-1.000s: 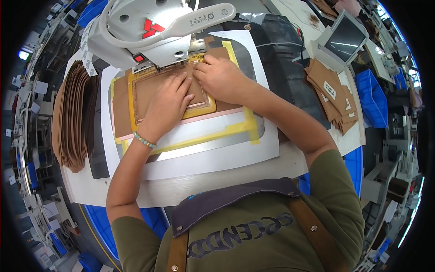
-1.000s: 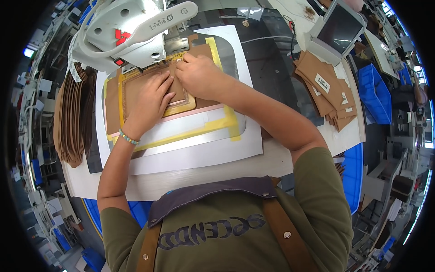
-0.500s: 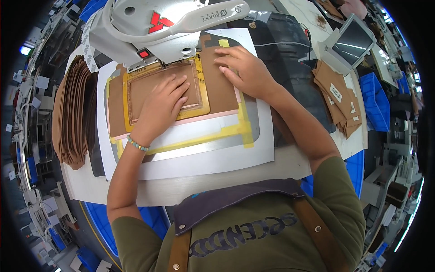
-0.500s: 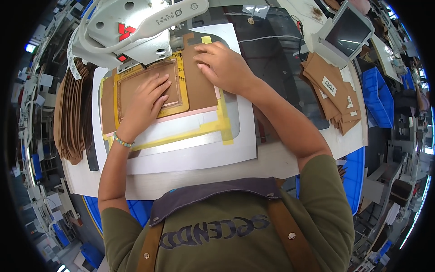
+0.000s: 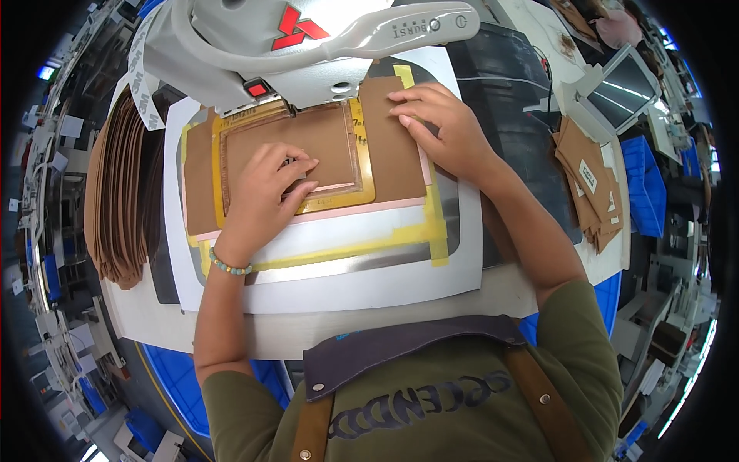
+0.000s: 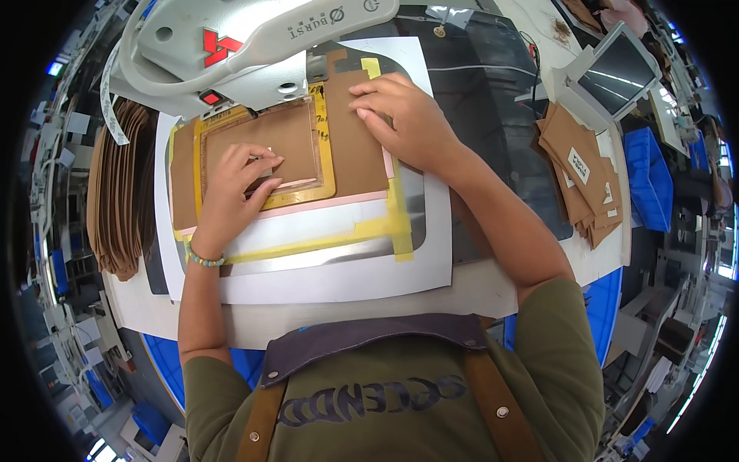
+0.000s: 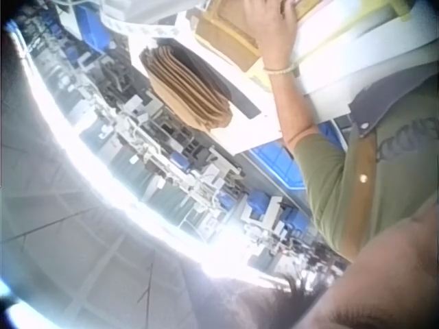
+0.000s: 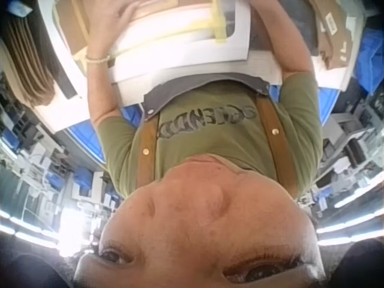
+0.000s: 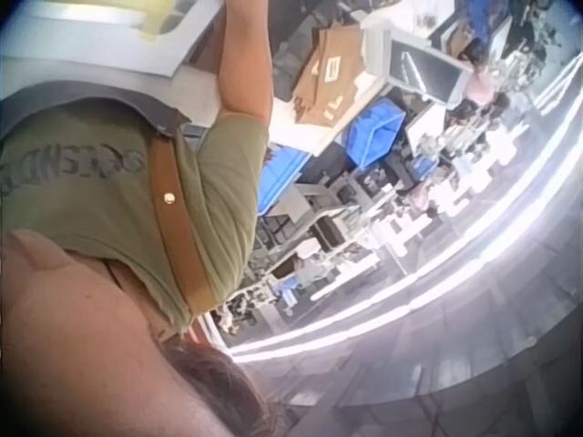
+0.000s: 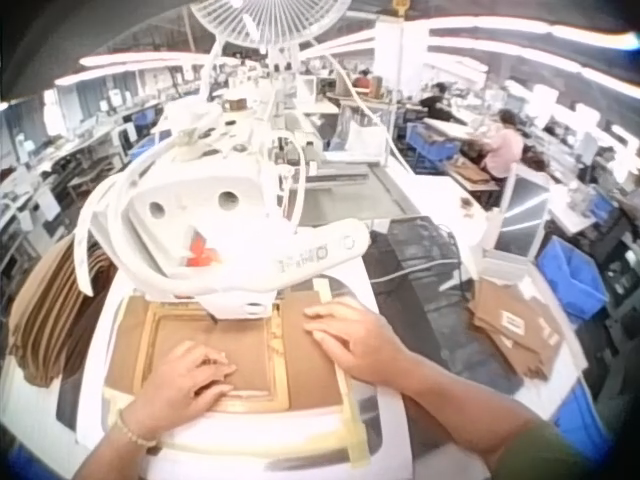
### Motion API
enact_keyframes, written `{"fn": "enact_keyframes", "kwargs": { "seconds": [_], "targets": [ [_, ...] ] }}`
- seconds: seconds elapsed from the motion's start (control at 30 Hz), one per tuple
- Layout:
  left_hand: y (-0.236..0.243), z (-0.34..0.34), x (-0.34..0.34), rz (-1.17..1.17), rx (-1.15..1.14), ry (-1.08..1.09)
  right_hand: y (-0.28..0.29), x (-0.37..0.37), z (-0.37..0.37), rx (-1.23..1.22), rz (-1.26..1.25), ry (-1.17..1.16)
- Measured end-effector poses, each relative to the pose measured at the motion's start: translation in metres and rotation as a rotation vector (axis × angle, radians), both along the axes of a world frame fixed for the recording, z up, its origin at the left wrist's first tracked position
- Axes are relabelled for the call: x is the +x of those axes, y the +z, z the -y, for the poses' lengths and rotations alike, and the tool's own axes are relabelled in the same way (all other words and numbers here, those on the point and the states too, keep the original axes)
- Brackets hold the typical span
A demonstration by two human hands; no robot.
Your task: Sewing labels and panels for leather bags at a workshop sewing station.
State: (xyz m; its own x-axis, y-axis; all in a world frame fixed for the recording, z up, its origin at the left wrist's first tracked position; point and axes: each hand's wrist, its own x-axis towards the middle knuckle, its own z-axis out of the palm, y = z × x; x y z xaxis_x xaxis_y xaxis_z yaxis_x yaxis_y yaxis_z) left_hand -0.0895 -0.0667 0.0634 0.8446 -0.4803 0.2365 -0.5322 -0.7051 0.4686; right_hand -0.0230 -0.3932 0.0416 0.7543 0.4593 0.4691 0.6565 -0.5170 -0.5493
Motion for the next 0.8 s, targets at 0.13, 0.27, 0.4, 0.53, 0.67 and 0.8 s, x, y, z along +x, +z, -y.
{"fn": "enact_keyframes", "kwargs": {
  "seconds": [0.13,0.27,0.4,0.53,0.67,0.8],
  "targets": [
    [-0.011,-0.002,0.002,0.072,0.041,-0.016,0.005,-0.007,-0.005,-0.037,0.02,0.099],
    [-0.016,0.003,-0.001,0.137,0.116,-0.098,0.005,-0.023,-0.023,-0.123,0.076,0.317],
    [-0.015,0.009,-0.004,0.054,0.123,-0.146,0.006,-0.037,-0.035,-0.227,0.123,0.447],
    [-0.015,0.005,-0.003,0.037,0.157,-0.16,0.006,-0.042,-0.038,-0.268,0.175,0.443],
    [-0.012,-0.004,-0.005,-0.01,0.187,-0.268,0.01,-0.046,-0.038,-0.285,0.21,0.409],
    [-0.008,-0.013,-0.003,-0.04,0.124,-0.345,0.01,-0.044,-0.038,-0.26,0.198,0.446]
  ]
}}
